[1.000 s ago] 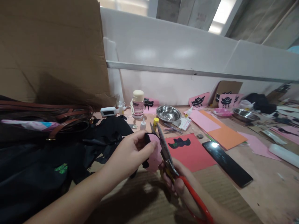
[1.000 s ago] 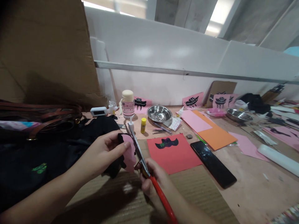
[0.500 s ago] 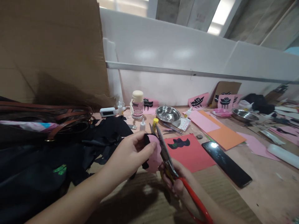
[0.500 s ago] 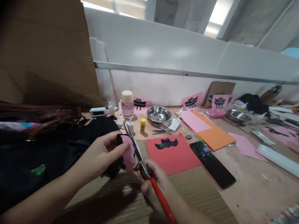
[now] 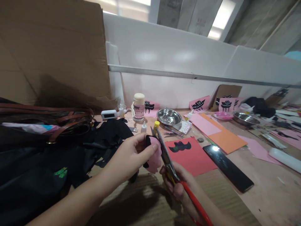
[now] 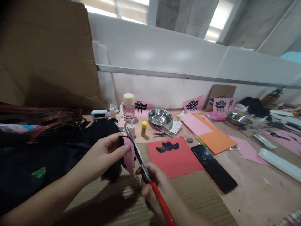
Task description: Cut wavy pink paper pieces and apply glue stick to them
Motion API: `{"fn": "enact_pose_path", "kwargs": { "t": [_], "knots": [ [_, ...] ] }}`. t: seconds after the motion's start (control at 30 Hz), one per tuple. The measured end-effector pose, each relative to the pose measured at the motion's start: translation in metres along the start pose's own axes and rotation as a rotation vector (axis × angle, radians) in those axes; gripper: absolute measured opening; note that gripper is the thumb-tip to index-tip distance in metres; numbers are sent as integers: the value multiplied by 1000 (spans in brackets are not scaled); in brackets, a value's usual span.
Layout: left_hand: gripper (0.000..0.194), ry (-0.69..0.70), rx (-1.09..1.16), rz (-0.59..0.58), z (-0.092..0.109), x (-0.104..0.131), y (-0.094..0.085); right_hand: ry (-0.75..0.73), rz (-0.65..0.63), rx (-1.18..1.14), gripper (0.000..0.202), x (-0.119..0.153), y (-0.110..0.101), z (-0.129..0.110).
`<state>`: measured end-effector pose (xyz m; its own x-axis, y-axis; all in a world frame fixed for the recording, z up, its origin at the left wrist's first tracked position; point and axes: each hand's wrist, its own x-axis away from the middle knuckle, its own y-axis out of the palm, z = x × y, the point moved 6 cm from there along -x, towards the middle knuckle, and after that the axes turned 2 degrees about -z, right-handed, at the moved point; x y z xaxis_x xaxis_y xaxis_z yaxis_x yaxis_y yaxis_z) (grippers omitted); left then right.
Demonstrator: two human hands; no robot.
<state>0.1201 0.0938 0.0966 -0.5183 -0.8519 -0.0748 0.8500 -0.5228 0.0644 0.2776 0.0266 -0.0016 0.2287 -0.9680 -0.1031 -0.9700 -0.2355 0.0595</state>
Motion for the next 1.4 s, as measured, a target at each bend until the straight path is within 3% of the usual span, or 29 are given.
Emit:
{"fn": "enact_pose_path", "kwargs": {
  "t": [0.17,0.43,0.73,0.97,1.4],
  "knots": [
    [25,-12,9,-12,1,2,0,8,-15,22,73,0,3,-7],
    [24,-8,-32,18,4,3,0,-10,-47,9,73,-1,4,-4],
    [23,-13,-45,-2,3,3,1,47,-43,66,76,3,8,-17],
    [25,-17,-91,14,3,3,1,107,-95,19,75,4,7,-10],
    [23,-18,-102,19,3,3,0,41,-89,-16,73,2,6,-11]
  ]
}}
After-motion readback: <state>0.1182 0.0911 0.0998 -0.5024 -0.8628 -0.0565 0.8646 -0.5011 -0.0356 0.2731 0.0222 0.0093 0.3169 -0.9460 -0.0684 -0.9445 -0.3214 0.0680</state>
